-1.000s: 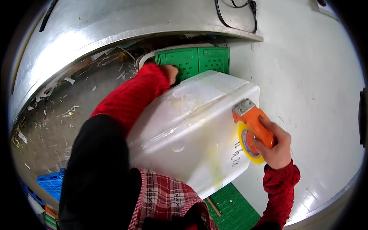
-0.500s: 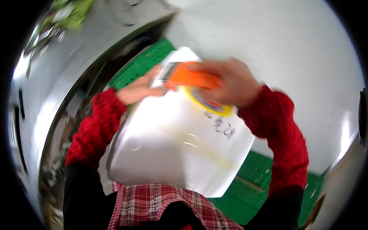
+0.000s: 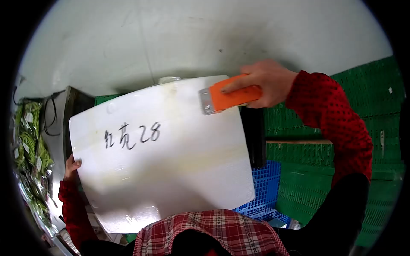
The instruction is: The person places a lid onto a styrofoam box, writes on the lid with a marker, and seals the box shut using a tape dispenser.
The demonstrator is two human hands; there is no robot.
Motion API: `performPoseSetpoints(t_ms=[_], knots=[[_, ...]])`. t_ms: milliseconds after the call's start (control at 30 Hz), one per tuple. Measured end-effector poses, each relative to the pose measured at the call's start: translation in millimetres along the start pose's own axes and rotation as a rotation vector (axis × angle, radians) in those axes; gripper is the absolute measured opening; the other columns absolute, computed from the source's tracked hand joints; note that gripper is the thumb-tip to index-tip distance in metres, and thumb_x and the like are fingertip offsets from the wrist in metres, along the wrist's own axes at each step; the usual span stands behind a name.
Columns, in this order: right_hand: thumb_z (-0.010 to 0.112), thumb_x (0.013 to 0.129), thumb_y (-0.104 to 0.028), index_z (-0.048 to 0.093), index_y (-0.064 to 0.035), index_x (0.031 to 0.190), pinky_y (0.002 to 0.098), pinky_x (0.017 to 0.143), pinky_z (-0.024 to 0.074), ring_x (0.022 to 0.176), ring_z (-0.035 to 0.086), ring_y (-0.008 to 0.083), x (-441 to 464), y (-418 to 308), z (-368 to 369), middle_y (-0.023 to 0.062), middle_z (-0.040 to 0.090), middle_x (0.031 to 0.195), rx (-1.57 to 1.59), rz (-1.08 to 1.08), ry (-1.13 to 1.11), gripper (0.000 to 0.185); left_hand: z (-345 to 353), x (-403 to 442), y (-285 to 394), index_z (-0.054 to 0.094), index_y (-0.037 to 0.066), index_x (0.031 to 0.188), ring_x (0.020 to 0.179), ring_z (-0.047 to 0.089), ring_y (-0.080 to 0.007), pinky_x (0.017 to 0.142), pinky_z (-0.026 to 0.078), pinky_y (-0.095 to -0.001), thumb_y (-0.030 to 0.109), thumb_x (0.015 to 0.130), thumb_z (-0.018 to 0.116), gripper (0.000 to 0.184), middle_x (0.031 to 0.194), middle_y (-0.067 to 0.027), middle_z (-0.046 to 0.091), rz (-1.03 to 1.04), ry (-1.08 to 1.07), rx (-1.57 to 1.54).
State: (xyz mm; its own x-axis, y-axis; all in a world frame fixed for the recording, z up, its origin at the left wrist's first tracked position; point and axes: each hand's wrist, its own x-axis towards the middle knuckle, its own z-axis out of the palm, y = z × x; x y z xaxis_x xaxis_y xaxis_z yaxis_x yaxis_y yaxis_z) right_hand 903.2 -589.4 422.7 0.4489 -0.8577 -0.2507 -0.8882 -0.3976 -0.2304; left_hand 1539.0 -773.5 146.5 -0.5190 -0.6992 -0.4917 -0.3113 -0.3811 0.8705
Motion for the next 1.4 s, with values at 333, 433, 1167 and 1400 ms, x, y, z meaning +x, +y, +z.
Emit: performPoseSetpoints(t_ms=[333, 433, 1167, 1400], knots=[[0.079, 0.068, -0.017, 0.065, -0.0375, 0.123, 0.0393, 0.063, 0.0499, 0.071, 0.060, 0.0259, -86.5, 93.3, 218.4, 0.0073, 0.057, 0.082, 0.091, 0.208, 0.293, 0.060, 195.0, 28.8, 181.1, 0.033, 0.001, 0.148, 0.138, 0.034, -0.0386, 0.115, 0.025, -0.0468, 0.009, 0.079, 0.073, 0.079, 0.150, -0.0219, 0.036, 0.977, 0.147, 1.197], [0.078, 0.068, -0.016, 0.064, -0.0364, 0.124, 0.0403, 0.066, 0.0509, 0.074, 0.061, 0.0267, -56.8, 93.6, 266.4, 0.0082, 0.058, 0.084, 0.157, 0.165, 0.364, 0.061, 343.3, 79.4, 191.0, 0.033, 0.009, 0.150, 0.142, 0.025, -0.0403, 0.115, 0.018, -0.0549, 0.037, 0.083, 0.068, 0.080, 0.154, -0.0231, 0.028, 1.095, -0.067, 1.251], [0.068, 0.069, -0.011, 0.066, -0.0134, 0.125, 0.0384, 0.087, 0.0538, 0.089, 0.069, 0.0290, -67.8, 4.0, 153.6, 0.0178, 0.071, 0.104, 0.553, 0.617, 0.187, 0.056, 370.9, 103.9, 175.2, 0.047, 0.008, 0.140, 0.136, 0.036, -0.0387, 0.112, 0.026, -0.0522, 0.042, 0.091, 0.059, 0.061, 0.148, -0.0194, 0.040, 1.135, 0.061, 1.267], [0.066, 0.070, 0.002, 0.056, 0.0081, 0.128, 0.0311, 0.095, 0.0492, 0.103, 0.064, 0.0200, -109.0, -112.1, 105.4, 0.0169, 0.066, 0.118, 1.581, 0.390, 0.624, 0.059, 378.3, -16.6, 168.7, 0.059, -0.005, 0.121, 0.111, 0.060, -0.0277, 0.098, 0.044, -0.0425, 0.052, 0.098, 0.045, 0.064, 0.115, -0.0182, 0.065, 0.314, -0.410, 0.084]])
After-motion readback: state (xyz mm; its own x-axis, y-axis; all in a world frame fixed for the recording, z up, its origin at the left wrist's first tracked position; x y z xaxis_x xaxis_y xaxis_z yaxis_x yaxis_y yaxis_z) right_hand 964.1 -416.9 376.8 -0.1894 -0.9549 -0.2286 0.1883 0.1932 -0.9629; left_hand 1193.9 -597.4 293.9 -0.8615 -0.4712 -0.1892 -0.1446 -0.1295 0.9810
